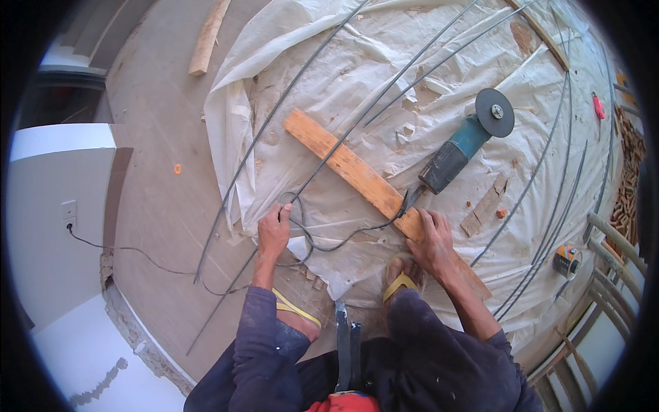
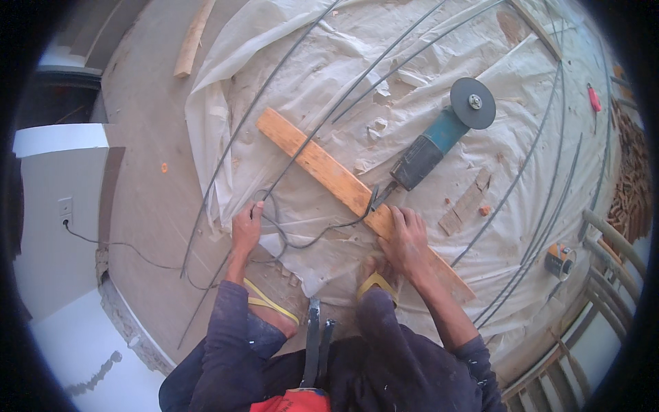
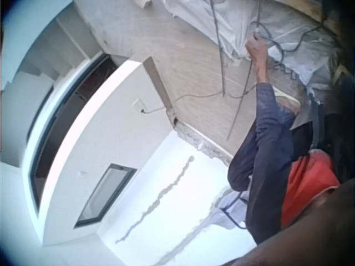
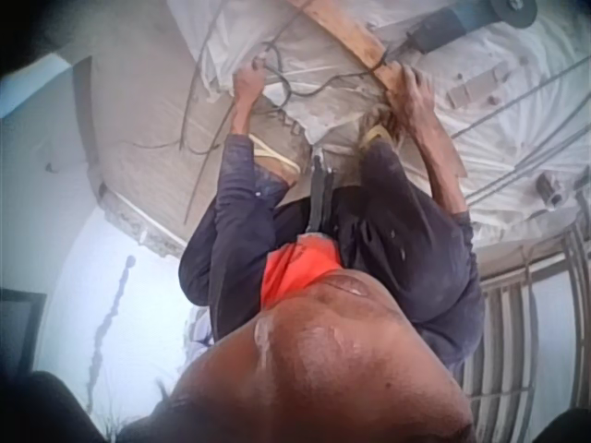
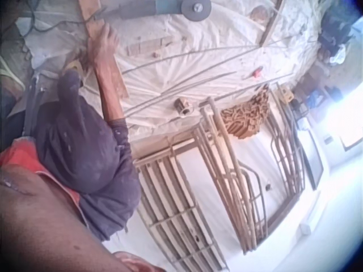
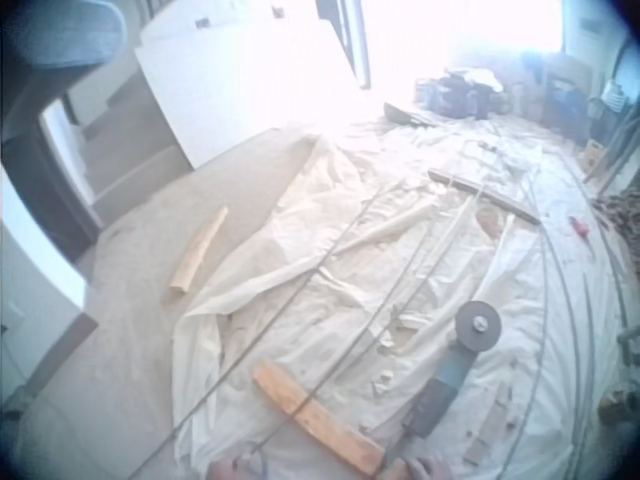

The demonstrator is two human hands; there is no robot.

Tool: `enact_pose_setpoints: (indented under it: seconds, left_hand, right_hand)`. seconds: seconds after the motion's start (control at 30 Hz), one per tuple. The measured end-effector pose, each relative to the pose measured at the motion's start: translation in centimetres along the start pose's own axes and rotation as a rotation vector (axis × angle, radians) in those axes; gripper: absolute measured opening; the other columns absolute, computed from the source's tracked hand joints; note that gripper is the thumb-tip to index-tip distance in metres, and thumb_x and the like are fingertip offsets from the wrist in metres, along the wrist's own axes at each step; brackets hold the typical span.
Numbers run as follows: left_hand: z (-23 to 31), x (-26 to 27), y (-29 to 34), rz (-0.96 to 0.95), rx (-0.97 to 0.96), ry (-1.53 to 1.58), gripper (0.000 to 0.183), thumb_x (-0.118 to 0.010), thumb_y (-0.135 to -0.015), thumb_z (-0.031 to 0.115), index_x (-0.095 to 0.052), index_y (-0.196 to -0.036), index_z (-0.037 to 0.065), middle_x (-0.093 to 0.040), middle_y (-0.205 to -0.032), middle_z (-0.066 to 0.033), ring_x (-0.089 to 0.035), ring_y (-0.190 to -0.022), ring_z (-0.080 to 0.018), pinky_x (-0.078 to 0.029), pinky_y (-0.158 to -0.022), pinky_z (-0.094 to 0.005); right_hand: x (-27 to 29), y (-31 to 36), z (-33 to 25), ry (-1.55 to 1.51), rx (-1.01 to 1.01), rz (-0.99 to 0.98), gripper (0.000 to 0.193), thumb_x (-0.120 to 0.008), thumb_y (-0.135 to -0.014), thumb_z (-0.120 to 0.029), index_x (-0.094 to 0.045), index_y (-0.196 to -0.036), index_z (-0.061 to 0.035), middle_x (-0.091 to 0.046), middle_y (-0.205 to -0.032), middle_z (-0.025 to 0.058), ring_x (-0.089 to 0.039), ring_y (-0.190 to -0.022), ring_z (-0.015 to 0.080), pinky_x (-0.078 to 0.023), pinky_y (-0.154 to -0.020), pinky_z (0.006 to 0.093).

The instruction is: The person measures and cuts metal rods using an angle grinder. They align the rods on a wooden plank, mark them, and then cut them to length, producing sparks during the cutting process.

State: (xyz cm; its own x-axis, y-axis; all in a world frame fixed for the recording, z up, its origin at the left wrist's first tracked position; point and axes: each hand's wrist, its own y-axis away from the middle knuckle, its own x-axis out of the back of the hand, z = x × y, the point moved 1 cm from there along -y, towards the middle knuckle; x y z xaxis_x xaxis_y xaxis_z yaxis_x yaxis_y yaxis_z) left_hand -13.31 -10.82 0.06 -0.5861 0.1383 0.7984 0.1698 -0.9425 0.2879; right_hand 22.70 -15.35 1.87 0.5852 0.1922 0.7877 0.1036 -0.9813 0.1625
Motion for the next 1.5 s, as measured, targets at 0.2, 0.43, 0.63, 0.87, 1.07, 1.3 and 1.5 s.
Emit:
enact_pose_setpoints:
  seconds: [0.2, 0.43, 0.63, 0.87, 1.07, 1.3, 1.5]
  left_hand:
    - [0.9, 0.8, -0.1, 0.096, -0.049, -0.120, 0.027, -0.062, -0.093, 0.030, -0.067, -0.099, 0.004, -0.063, -0.086, -0.0183, -0.061, -0.083, -0.0374, -0.046, -0.076, -0.0450]
    - [3.6, 0.2, 0.3, 0.164, -0.174, -0.150, 0.027, -0.066, -0.087, 0.019, -0.064, -0.109, 0.003, -0.058, -0.103, -0.0178, -0.055, -0.100, -0.0362, -0.043, -0.089, -0.0449]
    - [7.2, -0.1, 1.8, 0.118, -0.292, -0.065, 0.031, -0.064, -0.088, 0.019, -0.058, -0.115, 0.003, -0.056, -0.108, -0.0179, -0.054, -0.104, -0.0375, -0.042, -0.092, -0.0469]
    - [11.7, 3.6, 5.0, -0.453, -0.374, -0.026, 0.044, -0.062, -0.091, 0.034, -0.056, -0.122, 0.003, -0.059, -0.115, -0.0205, -0.055, -0.112, -0.0387, -0.044, -0.097, -0.0471]
    - [14.8, 13.1, 4.5, -0.470, -0.255, -0.162, 0.052, -0.062, -0.091, 0.039, -0.055, -0.123, -0.001, -0.061, -0.113, -0.0222, -0.059, -0.108, -0.0412, -0.047, -0.092, -0.0483]
    - [15.4, 14.6, 8.7, -0.811, -0.192, 0.157, 0.086, -0.066, -0.084, 0.058, -0.042, -0.136, -0.007, -0.054, -0.129, -0.0295, -0.053, -0.122, -0.0415, -0.044, -0.100, -0.0430]
    - [18.4, 10.3, 9.1, -0.880, -0.311, 0.954, 0.091, -0.079, -0.076, 0.047, -0.040, -0.138, -0.006, -0.052, -0.133, -0.0266, -0.051, -0.125, -0.0334, -0.042, -0.104, -0.0393]
  right_hand:
    - [2.0, 0.1, 3.5, -0.290, -0.292, 0.132, 0.053, -0.075, -0.083, -0.023, -0.055, -0.124, 0.0035, -0.063, -0.104, 0.0182, -0.062, -0.096, 0.0321, -0.047, -0.089, 0.0401]
    - [5.3, -7.9, 7.0, -0.716, -0.561, 0.431, 0.077, -0.067, -0.089, -0.047, -0.040, -0.137, 0.0069, -0.058, -0.118, 0.0195, -0.060, -0.102, 0.0235, -0.046, -0.091, 0.0343]
    - [5.2, -14.0, 6.8, -0.502, -0.653, 0.418, 0.086, -0.080, -0.072, -0.051, -0.049, -0.124, 0.0097, -0.061, -0.115, 0.0204, -0.060, -0.104, 0.0294, -0.045, -0.093, 0.0379]
    - [6.2, -13.5, 10.3, -1.040, -0.647, 0.150, 0.042, -0.076, -0.080, -0.038, -0.066, -0.103, -0.0045, -0.061, -0.089, 0.0026, -0.059, -0.080, 0.0158, -0.049, -0.077, 0.0307]
    - [6.6, -11.8, 12.5, -1.459, -0.599, 0.107, 0.044, -0.066, -0.086, -0.024, -0.057, -0.121, 0.0009, -0.064, -0.104, 0.0104, -0.063, -0.096, 0.0253, -0.051, -0.086, 0.0390]
    - [8.7, -8.2, 2.2, -1.498, -0.278, -0.242, 0.058, -0.062, -0.084, -0.036, -0.053, -0.120, 0.0080, -0.065, -0.099, 0.0177, -0.066, -0.086, 0.0279, -0.055, -0.080, 0.0391]
    - [8.4, -5.9, -15.0, -1.639, 0.186, -0.393, 0.087, -0.068, -0.068, -0.047, -0.046, -0.128, 0.0109, -0.063, -0.100, 0.0217, -0.063, -0.091, 0.0306, -0.037, -0.108, 0.0432]
